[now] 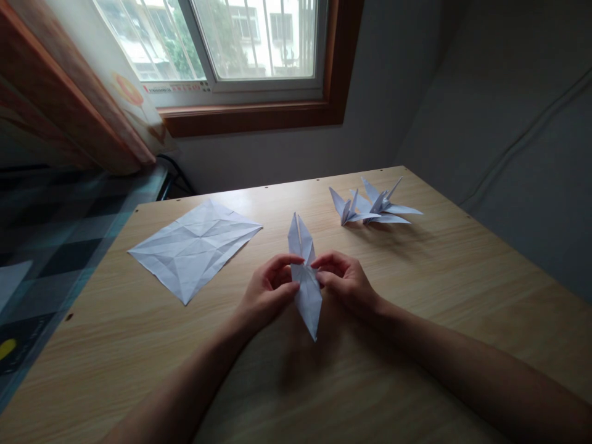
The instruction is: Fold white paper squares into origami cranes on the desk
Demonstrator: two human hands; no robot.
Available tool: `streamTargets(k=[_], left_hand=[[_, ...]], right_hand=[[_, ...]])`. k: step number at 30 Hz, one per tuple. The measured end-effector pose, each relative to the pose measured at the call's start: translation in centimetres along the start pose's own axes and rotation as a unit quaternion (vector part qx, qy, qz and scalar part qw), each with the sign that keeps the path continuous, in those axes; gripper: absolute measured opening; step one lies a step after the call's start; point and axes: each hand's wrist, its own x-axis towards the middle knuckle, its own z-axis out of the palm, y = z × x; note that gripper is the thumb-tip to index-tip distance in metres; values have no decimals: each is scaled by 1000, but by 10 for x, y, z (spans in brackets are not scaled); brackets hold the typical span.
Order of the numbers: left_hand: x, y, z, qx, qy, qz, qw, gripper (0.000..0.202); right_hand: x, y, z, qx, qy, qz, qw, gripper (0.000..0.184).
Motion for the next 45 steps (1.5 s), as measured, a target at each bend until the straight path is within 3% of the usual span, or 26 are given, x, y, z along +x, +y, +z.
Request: streamTargets(k=[5, 12, 20, 26, 33, 39, 45], left_hand=[[1, -1, 7, -1, 32, 30, 999, 43], [-1, 0, 6, 35, 39, 9, 999, 20], [-3, 9, 7, 4, -13, -33, 999, 55], [-1, 7, 4, 16, -26, -19, 999, 50], [-1, 5, 6, 71, 14, -7, 997, 41], [-1, 3, 3, 30, 24, -8, 999, 37], [-1, 3, 2, -7, 7, -12, 1000, 39]], right_hand=[[1, 3, 3, 19, 31, -5, 999, 33], [1, -2, 2, -21, 13, -8, 1000, 16], [0, -3, 0, -13, -5, 5, 1000, 24], [-1, 0, -2, -7, -13, 8, 1000, 27], [0, 4, -3, -14, -11, 5, 1000, 22], [0, 1, -1, -36, 2, -13, 999, 15], [-2, 0, -2, -24, -4, -3, 1000, 24]])
